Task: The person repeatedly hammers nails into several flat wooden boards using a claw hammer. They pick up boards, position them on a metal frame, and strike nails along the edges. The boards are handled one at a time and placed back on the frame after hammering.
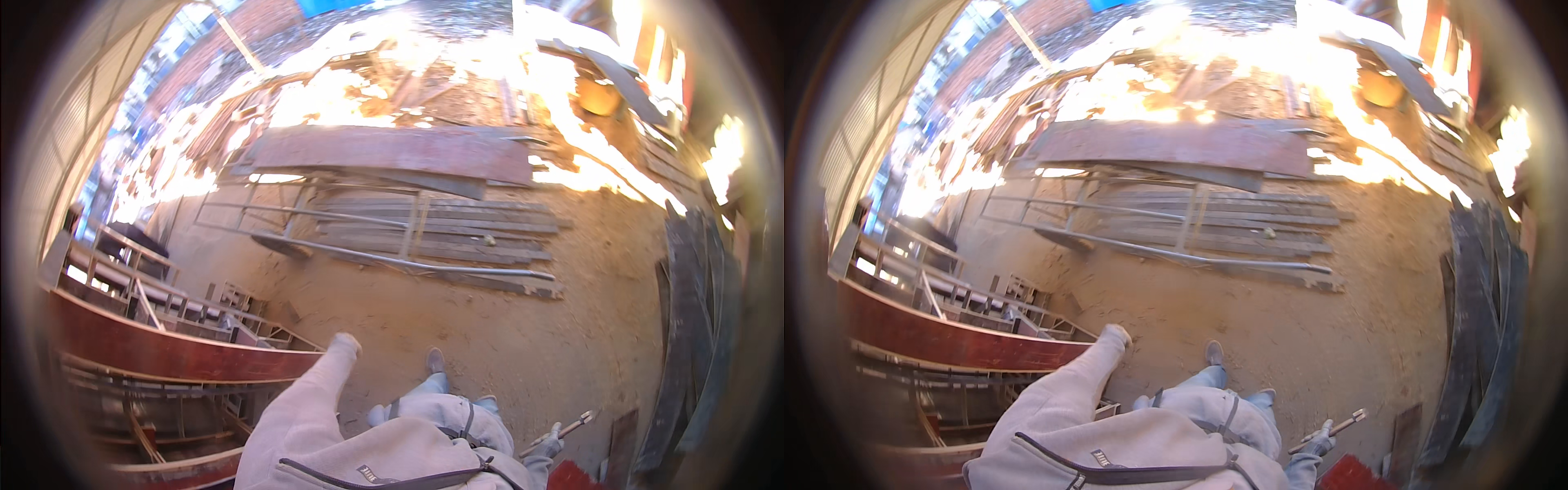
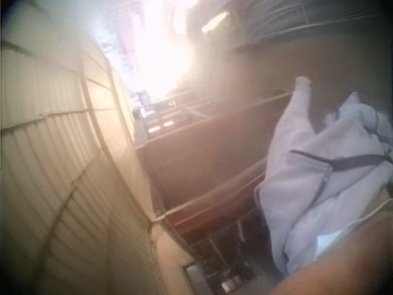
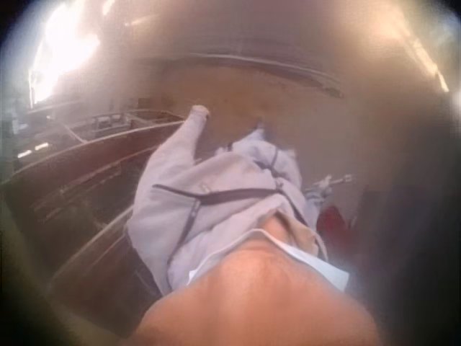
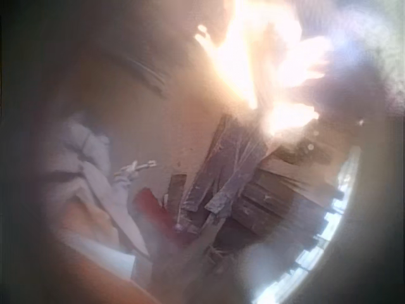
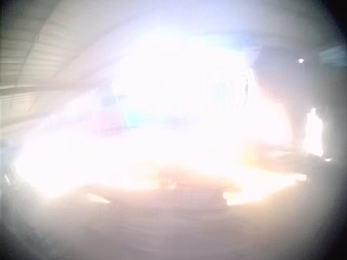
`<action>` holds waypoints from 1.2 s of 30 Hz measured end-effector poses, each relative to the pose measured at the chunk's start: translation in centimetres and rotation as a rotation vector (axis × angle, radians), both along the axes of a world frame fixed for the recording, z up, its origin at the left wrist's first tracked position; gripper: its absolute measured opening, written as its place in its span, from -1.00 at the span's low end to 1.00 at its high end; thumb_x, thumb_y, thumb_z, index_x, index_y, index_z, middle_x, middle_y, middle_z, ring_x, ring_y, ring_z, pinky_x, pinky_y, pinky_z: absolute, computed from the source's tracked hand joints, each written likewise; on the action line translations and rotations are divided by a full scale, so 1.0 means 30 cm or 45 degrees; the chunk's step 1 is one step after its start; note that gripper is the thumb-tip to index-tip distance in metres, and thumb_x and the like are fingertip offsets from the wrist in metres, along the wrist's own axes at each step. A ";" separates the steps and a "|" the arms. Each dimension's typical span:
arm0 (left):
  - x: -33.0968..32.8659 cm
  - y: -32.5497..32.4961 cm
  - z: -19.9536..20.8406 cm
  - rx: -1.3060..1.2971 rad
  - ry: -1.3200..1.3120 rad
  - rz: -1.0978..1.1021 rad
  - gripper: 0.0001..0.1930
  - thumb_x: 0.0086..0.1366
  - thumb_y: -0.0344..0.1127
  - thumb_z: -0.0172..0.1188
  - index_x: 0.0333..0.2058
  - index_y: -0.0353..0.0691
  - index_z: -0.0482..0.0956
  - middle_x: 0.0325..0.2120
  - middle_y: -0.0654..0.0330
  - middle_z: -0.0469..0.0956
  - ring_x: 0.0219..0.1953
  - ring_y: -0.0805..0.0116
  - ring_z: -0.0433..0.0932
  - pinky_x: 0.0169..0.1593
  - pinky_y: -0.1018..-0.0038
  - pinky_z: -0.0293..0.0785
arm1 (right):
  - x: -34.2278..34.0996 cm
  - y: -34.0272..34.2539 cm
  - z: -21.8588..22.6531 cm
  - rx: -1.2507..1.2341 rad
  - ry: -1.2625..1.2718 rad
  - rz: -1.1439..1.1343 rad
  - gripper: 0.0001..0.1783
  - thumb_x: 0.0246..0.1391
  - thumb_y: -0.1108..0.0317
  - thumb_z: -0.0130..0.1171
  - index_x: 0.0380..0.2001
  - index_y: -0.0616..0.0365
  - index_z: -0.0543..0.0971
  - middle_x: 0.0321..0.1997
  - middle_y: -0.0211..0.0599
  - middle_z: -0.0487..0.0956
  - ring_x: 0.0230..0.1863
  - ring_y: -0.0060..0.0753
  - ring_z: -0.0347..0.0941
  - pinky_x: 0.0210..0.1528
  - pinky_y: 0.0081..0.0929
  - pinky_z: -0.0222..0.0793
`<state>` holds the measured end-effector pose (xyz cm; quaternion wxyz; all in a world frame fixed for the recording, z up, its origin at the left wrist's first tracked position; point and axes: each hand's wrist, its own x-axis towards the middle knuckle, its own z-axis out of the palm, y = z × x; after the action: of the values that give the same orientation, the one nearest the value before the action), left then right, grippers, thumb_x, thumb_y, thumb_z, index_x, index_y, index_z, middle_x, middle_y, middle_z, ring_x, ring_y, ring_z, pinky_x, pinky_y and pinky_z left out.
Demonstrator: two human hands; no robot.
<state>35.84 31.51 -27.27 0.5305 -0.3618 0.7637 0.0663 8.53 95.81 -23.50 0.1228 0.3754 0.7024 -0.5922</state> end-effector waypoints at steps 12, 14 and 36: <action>0.171 0.370 -0.257 0.461 0.879 2.349 -0.83 0.39 -0.23 0.12 -0.36 -0.05 0.66 -0.53 0.17 0.61 -0.60 0.34 0.52 -0.52 0.41 0.39 | -0.807 -0.905 0.095 0.088 -0.204 0.819 -0.78 0.10 0.16 0.36 -0.28 0.03 0.67 -0.59 -0.54 0.49 -0.65 -0.56 0.37 -0.57 -0.47 0.28; 0.065 0.332 -0.237 0.452 1.052 2.569 -0.73 0.49 -0.26 0.01 -0.45 -0.04 0.50 -0.67 0.26 0.45 -0.73 0.40 0.36 -0.67 0.48 0.23 | -0.991 -1.070 0.032 0.210 0.008 0.884 -0.68 0.21 0.12 0.32 -0.18 0.15 0.67 -0.43 -0.41 0.63 -0.54 -0.51 0.47 -0.48 -0.45 0.36; -0.846 0.185 0.197 0.018 0.836 2.066 -0.75 0.51 -0.28 0.09 -0.03 -0.31 0.61 -0.20 0.02 0.73 -0.27 0.30 0.72 -0.19 0.37 0.67 | -2.364 -2.364 -0.921 -0.230 -0.063 0.604 -0.71 0.32 0.08 0.27 -0.32 0.02 0.50 -0.57 -0.52 0.46 -0.64 -0.54 0.39 -0.51 -0.48 0.45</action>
<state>10.46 37.05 -21.35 0.0750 -0.7529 0.3841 0.5291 -62.39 24.88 -51.14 0.3086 0.2020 0.7118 -0.5978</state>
